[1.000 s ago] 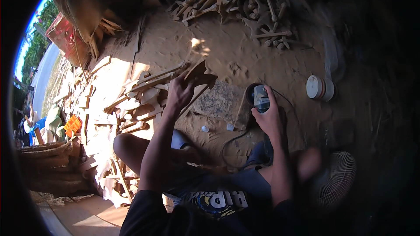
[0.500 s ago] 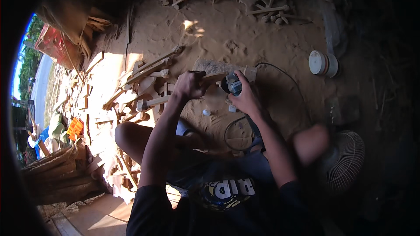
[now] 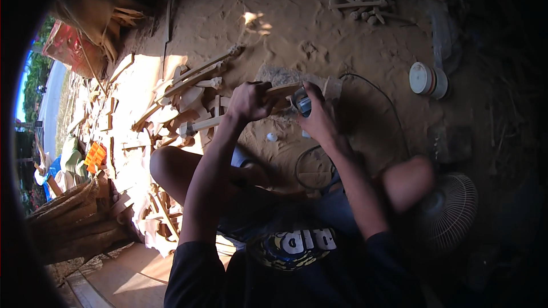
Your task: The person sands the surface and edges of a wooden axe using a power sander, and applies a liquid from a bottle to the joints.
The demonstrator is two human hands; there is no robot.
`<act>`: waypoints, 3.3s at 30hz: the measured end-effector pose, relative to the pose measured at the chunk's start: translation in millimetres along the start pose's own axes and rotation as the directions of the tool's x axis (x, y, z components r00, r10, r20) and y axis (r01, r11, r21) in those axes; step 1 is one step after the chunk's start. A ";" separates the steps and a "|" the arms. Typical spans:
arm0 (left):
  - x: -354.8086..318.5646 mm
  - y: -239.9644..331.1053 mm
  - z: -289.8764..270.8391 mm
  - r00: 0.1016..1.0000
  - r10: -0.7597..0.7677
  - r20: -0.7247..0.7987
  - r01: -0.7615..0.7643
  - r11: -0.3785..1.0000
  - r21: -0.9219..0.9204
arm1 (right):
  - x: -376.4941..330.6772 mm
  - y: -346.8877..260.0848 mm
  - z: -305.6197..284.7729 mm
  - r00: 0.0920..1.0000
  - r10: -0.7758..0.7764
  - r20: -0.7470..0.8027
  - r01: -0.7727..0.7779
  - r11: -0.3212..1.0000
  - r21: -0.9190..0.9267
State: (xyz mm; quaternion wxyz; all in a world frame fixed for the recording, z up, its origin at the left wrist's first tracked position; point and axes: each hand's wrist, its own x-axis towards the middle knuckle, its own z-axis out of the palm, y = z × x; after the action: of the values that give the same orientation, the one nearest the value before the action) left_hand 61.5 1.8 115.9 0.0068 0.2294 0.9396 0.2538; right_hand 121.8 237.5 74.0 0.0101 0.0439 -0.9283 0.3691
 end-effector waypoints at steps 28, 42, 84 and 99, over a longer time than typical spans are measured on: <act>17.4 -2.8 -10.7 0.977 0.200 0.075 -0.198 0.979 -0.039 | 6.6 -16.8 -35.6 0.980 0.106 0.170 -0.122 0.989 0.085; 16.6 -17.0 31.4 0.896 -0.282 -0.343 0.073 0.856 -0.512 | -15.2 -15.6 -42.1 0.982 0.086 0.167 -0.114 0.979 0.169; 4.5 -25.1 31.7 0.932 -0.203 -0.301 -0.087 0.681 -0.727 | 5.6 -40.0 -13.8 0.967 0.003 0.253 -0.011 0.999 0.034; -2.0 -25.0 26.7 0.932 -0.164 -0.324 -0.111 0.720 -0.685 | -21.6 -48.9 -44.5 0.961 0.060 0.271 -0.062 0.998 -0.002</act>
State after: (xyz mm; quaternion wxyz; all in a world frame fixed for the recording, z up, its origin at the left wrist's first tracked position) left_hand 56.0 -5.5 80.5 -0.0773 0.1455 0.7636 0.6243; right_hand 147.0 234.2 138.7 -0.1287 0.0654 -0.9207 0.3626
